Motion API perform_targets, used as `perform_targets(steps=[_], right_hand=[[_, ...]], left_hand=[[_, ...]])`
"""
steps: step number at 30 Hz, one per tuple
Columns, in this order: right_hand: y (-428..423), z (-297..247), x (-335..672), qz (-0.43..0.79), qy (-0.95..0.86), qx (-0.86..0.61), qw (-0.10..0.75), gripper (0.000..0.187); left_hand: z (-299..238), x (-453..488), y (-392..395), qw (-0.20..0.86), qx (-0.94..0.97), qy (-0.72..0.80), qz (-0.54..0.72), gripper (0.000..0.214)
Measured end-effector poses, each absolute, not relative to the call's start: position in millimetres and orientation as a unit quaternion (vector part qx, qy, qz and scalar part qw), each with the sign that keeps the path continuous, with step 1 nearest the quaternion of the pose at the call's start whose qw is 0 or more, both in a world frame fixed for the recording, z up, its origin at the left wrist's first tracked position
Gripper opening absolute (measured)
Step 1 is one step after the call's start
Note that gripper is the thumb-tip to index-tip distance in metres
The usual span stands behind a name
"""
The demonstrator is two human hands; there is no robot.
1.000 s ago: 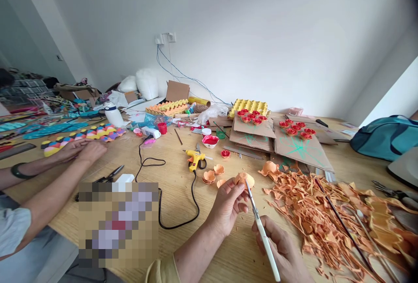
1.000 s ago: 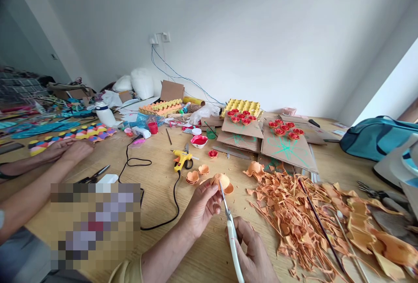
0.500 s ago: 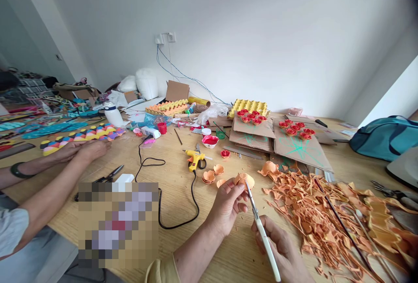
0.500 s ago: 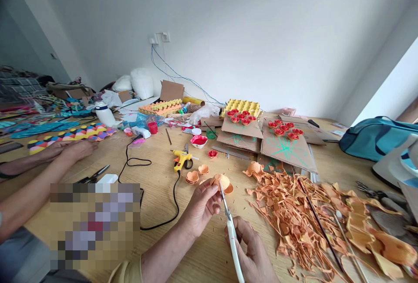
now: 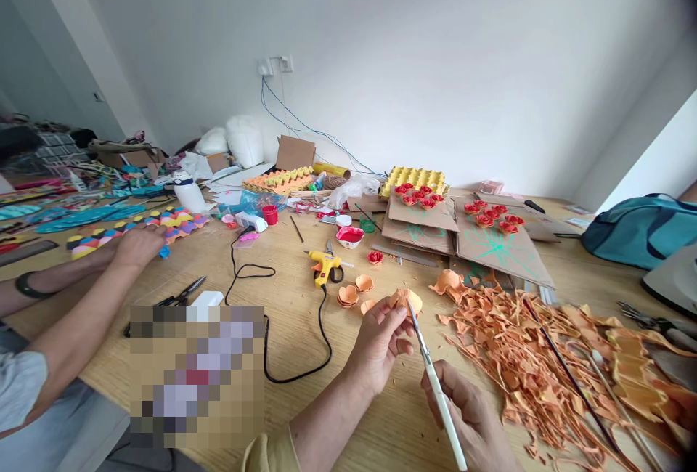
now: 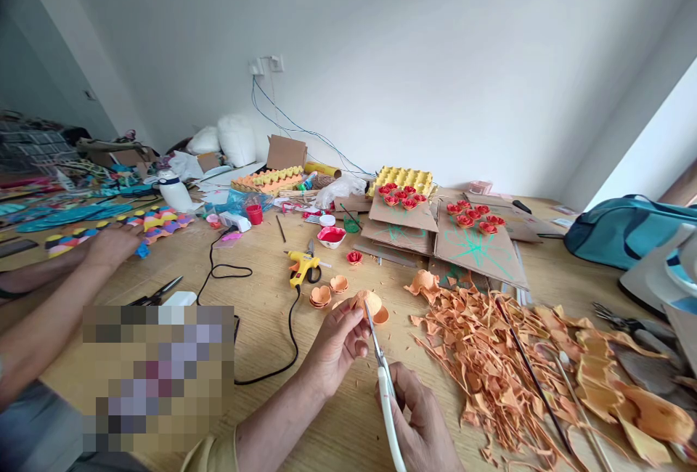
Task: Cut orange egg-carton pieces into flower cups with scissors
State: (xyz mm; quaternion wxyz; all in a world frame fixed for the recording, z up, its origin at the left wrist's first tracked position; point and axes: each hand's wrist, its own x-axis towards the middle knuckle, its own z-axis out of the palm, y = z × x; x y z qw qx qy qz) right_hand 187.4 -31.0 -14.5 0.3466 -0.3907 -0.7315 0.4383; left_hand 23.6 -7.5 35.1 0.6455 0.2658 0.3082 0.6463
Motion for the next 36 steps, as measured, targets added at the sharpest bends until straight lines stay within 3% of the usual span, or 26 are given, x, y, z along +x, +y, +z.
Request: perform_targets(steps=[21, 31, 36], right_hand=[[-35.2, -21.1, 183.4, 0.447, -0.729, -0.395, 0.335, 0.047], [-31.1, -7.5, 186.8, 0.436, -0.743, -0.395, 0.318, 0.046], [-29.2, -12.3, 189.5, 0.523, -0.688, -0.381, 0.328, 0.044]], left_hand=[[32.1, 34.4, -6.9, 0.588, 0.255, 0.366, 0.674, 0.041], [31.3, 22.6, -4.9, 0.614, 0.230, 0.282, 0.701, 0.032], [33.0, 13.6, 0.6, 0.607, 0.228, 0.231, 0.725, 0.024]])
